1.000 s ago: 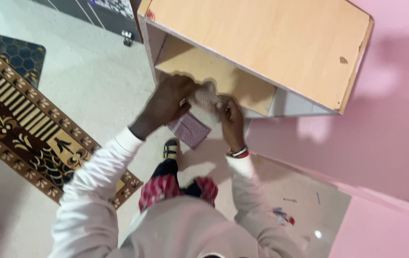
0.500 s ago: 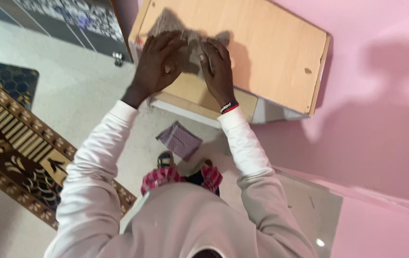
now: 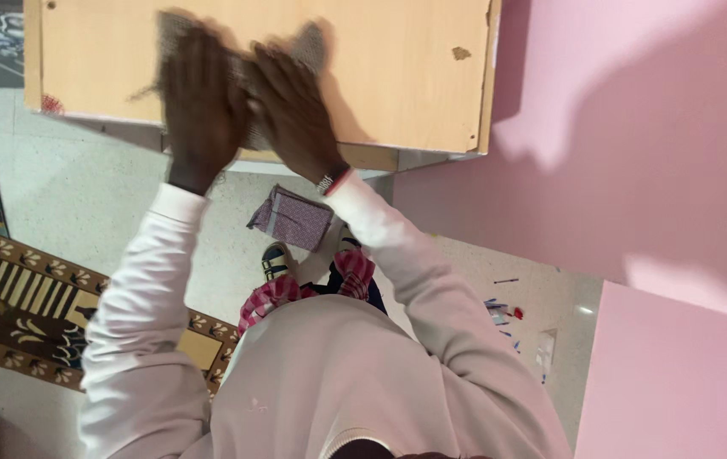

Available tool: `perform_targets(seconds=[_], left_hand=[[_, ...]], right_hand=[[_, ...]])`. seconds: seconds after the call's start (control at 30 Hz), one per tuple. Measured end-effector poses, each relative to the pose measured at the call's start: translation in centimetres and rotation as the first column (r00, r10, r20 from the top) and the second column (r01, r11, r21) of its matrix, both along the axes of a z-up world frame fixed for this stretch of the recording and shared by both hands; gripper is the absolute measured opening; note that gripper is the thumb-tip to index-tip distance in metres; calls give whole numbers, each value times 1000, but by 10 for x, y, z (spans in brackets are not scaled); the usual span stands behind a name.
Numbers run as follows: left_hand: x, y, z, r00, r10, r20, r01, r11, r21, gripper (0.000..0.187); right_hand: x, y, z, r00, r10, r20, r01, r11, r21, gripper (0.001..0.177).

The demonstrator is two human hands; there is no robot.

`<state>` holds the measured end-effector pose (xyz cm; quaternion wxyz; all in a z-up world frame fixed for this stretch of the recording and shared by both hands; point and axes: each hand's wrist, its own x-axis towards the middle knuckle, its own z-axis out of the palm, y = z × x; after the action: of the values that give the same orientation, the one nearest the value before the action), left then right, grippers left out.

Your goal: The person wipes a tiled countertop and the interior and exterior of a wooden cabinet with a cloth by hand.

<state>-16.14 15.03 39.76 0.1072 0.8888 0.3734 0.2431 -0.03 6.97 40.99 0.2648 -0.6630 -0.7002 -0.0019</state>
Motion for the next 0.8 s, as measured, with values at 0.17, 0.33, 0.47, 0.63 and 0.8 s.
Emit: perform_targets(seconds=[0.17,0.33,0.47,0.63,0.8], left_hand=[[124,-59,-3,983,-135,122,146,985,-87,64],[251,-73,9,972,-227,65,232,970,-74,67],[274,-73,16,968,-235,90,243,966,-87,65],[219,-77,30,907,-300,297,370,903,-217,69],[261,-50,16,966,-246,83,250,968,-35,54]], right_hand=[[112,-83,15,989,-143,-20,141,986,-92,50],[197,-115,31,942,-308,138,319,945,-68,48],[202,-135,30,917,-394,-66,392,919,-46,48],[209,-137,36,948,-318,3,318,946,-59,45],[257,-71,5,962,-247,114,252,967,-29,49]])
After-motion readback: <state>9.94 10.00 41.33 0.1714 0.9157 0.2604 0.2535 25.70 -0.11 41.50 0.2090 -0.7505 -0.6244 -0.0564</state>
